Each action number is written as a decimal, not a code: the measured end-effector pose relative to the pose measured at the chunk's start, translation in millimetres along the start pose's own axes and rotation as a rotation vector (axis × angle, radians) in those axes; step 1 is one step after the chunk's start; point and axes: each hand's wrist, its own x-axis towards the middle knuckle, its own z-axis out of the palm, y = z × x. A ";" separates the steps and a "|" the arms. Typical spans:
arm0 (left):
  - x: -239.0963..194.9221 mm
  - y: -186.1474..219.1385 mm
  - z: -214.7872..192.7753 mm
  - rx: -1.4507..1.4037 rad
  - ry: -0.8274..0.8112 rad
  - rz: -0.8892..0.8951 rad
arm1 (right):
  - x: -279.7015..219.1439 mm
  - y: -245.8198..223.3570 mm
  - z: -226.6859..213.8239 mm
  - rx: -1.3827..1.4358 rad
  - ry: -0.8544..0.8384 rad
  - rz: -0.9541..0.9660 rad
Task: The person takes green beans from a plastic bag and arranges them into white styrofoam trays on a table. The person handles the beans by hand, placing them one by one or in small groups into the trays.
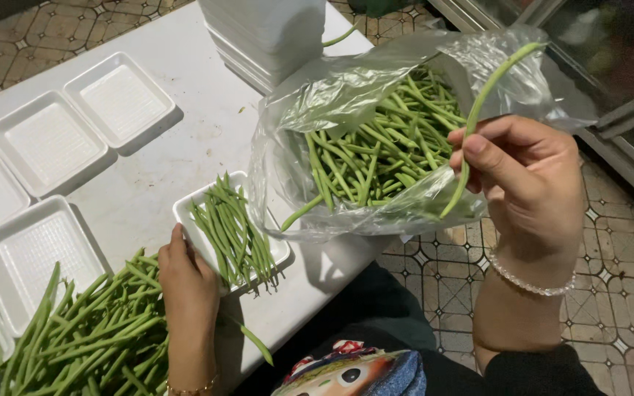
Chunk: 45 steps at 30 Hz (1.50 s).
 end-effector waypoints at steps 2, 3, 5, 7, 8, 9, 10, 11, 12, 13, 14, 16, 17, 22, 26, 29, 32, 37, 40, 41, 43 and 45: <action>1.1 -2.7 1.1 -0.002 0.002 0.024 | -4.2 -4.0 12.7 -0.067 0.026 0.012; 2.3 -7.8 4.0 -0.002 0.009 0.010 | -6.1 -2.5 15.8 -0.065 0.012 0.017; 5.6 -19.1 9.1 0.000 0.038 0.098 | -9.2 1.0 23.1 -0.080 -0.035 0.014; 2.3 -10.9 5.8 -0.028 0.030 0.072 | -20.3 -8.7 46.6 -0.100 -0.027 0.039; 0.5 -8.2 3.2 -0.057 0.015 0.061 | -26.7 -13.5 59.3 -0.125 -0.004 0.058; 0.4 -9.3 4.7 -0.057 0.033 0.032 | -31.4 -13.8 67.6 -0.120 -0.036 0.068; 1.1 -11.2 5.5 -0.076 0.025 0.065 | -36.5 -14.2 76.4 -0.170 -0.097 0.033; 1.6 -13.6 5.4 -0.095 0.020 0.097 | -41.6 -15.3 85.6 -0.219 -0.161 -0.005; 0.0 -16.7 5.5 -0.094 0.040 0.066 | -45.3 -17.2 101.6 -0.212 -0.196 0.003; 0.8 -18.3 6.6 -0.091 0.049 0.107 | -49.3 -19.0 116.3 -0.254 -0.280 -0.007; 1.9 -19.3 8.1 -0.087 0.058 0.149 | -53.2 -21.3 130.2 -0.295 -0.364 -0.019; 0.7 -18.5 6.4 -0.083 0.060 0.124 | -54.6 -5.6 155.5 -0.343 -0.451 -0.064; 1.8 -16.3 6.7 -0.083 0.046 0.121 | -55.4 1.9 167.0 -0.398 -0.511 -0.114; -3.9 -15.3 4.6 -0.044 0.066 0.123 | -49.8 75.4 209.9 -0.515 -0.542 -0.251; -1.3 -22.3 9.1 -0.055 0.110 0.200 | -37.4 136.1 231.6 -0.671 -0.615 -0.145; -4.9 -19.9 6.3 -0.065 0.102 0.196 | -33.4 160.4 240.2 -0.740 -0.688 -0.081; 1.5 -30.8 16.5 -0.055 0.111 0.202 | -34.4 169.7 243.4 -0.858 -0.743 -0.084; -0.3 -26.7 13.6 -0.056 0.115 0.201 | -37.4 171.8 245.4 -0.984 -0.773 -0.204; 0.7 -25.8 12.9 -0.064 0.112 0.208 | -38.6 177.2 243.0 -0.996 -0.757 -0.276; 0.6 -26.2 12.5 -0.067 0.109 0.207 | -39.5 179.4 242.1 -0.981 -0.746 -0.310; -4.5 -18.9 4.8 -0.072 0.098 0.205 | -43.1 156.4 232.1 -0.956 -0.778 -0.288; -5.7 -18.0 0.9 -0.079 0.087 0.210 | -48.5 115.3 217.9 -0.934 -0.804 -0.269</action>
